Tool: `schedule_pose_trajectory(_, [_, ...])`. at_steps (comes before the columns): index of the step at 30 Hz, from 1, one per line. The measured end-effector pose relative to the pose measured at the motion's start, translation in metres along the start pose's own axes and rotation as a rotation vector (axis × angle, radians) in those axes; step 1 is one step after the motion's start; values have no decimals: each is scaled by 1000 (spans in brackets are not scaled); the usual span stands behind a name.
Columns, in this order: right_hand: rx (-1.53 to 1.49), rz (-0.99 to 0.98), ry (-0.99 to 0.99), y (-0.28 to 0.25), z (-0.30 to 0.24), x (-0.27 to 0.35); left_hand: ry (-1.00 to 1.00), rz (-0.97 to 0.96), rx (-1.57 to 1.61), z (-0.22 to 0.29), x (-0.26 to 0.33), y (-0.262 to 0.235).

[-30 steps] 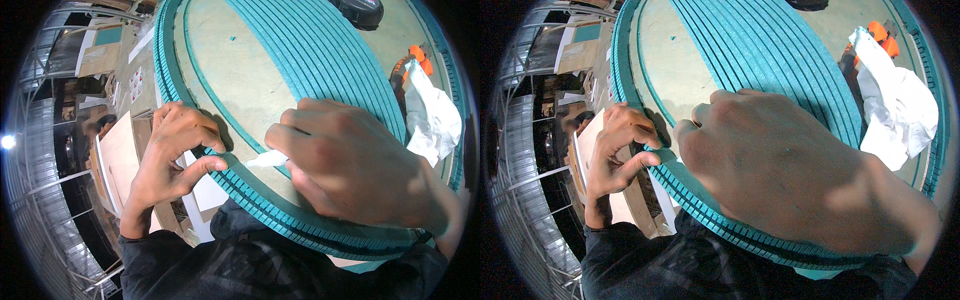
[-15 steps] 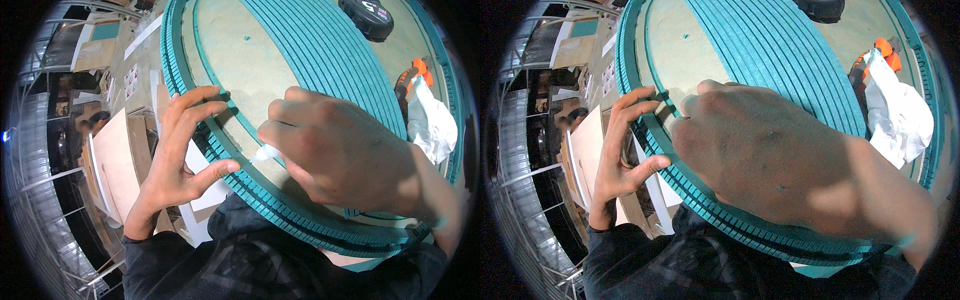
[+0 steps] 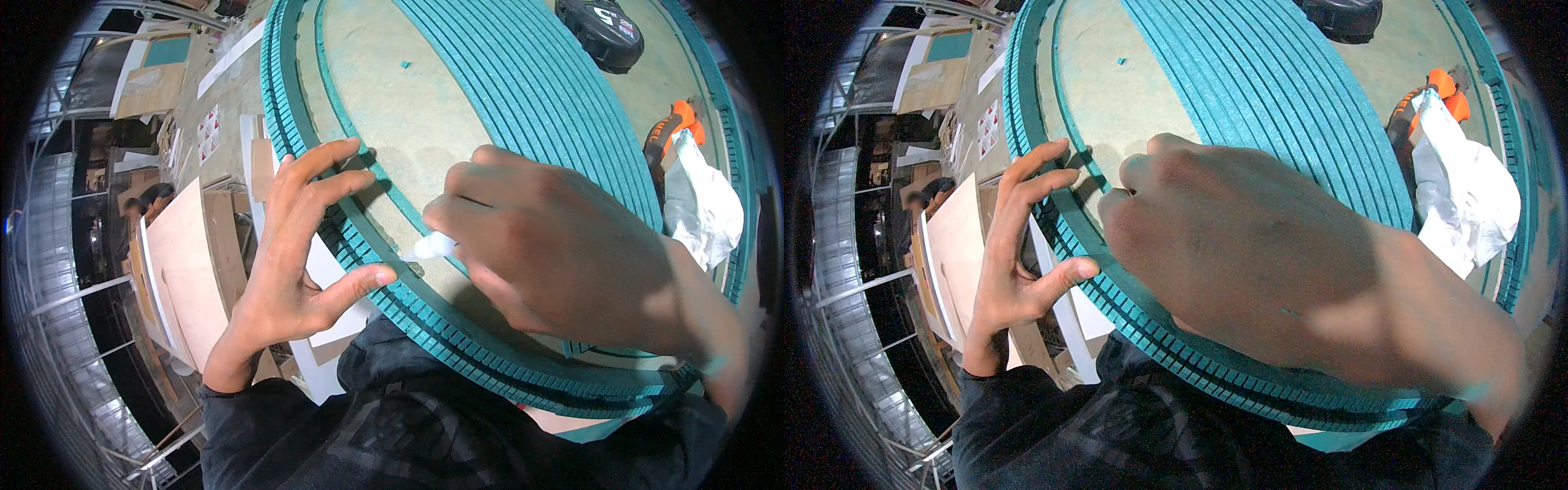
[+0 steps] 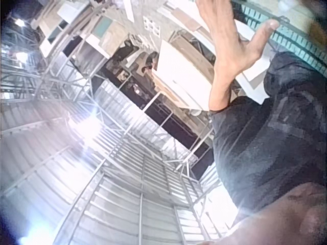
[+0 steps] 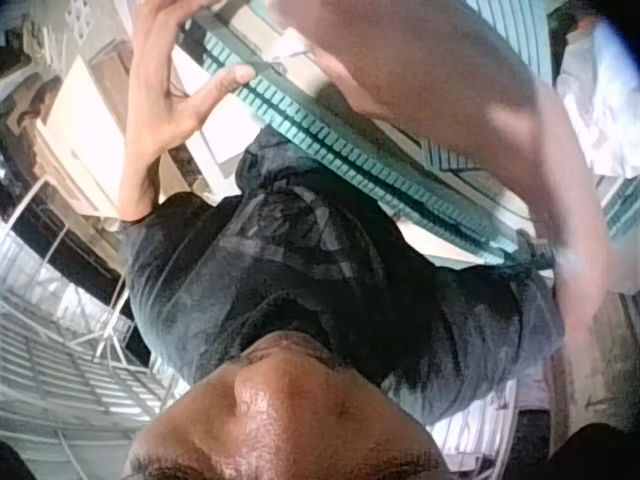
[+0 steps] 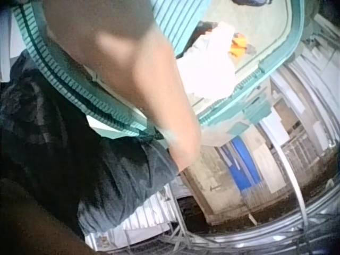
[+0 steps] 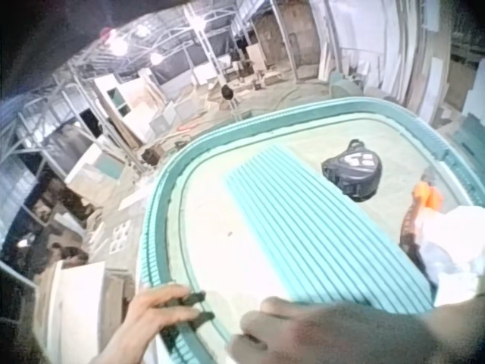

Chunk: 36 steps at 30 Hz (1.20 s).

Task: The person applies adhesive from a bottle onto the inner rim of a large wooden frame, then presses thin green strips onto the adhesive by hand, and uses a utility knife to cut a green strip.

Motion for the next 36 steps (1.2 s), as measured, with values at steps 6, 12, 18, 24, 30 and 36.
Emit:
schedule_pose_trajectory(6, [49, -137, 36, -5, -3, -5, 4, 0, -15, 0, 1, 2])
schedule_pose_trajectory(12, [7, -145, -3, -13, -6, 6, 74, 2, -63, -3, -2, 1])
schedule_pose_trajectory(18, [-39, -98, 123, -26, -10, 27, 115, -237, -259, 11, -17, -9])
schedule_pose_trajectory(24, [-47, 36, 270, -41, -18, 61, 138, -289, -265, 13, -25, -10])
schedule_pose_trajectory(30, [-156, 147, 545, -52, -32, 108, 51, -143, -153, 10, -16, -6])
schedule_pose_trajectory(36, [-794, 229, 949, -23, -68, 146, 61, -6, -179, 14, 5, -1])
Point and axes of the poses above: each hand's wrist, its own x-axis away from the middle knuckle, its own y-axis out of the palm, z = x × y, the point moved 2 cm from there along -x, towards the middle knuckle, and after that the axes turned 12 degrees about x, right-handed, at the moved point
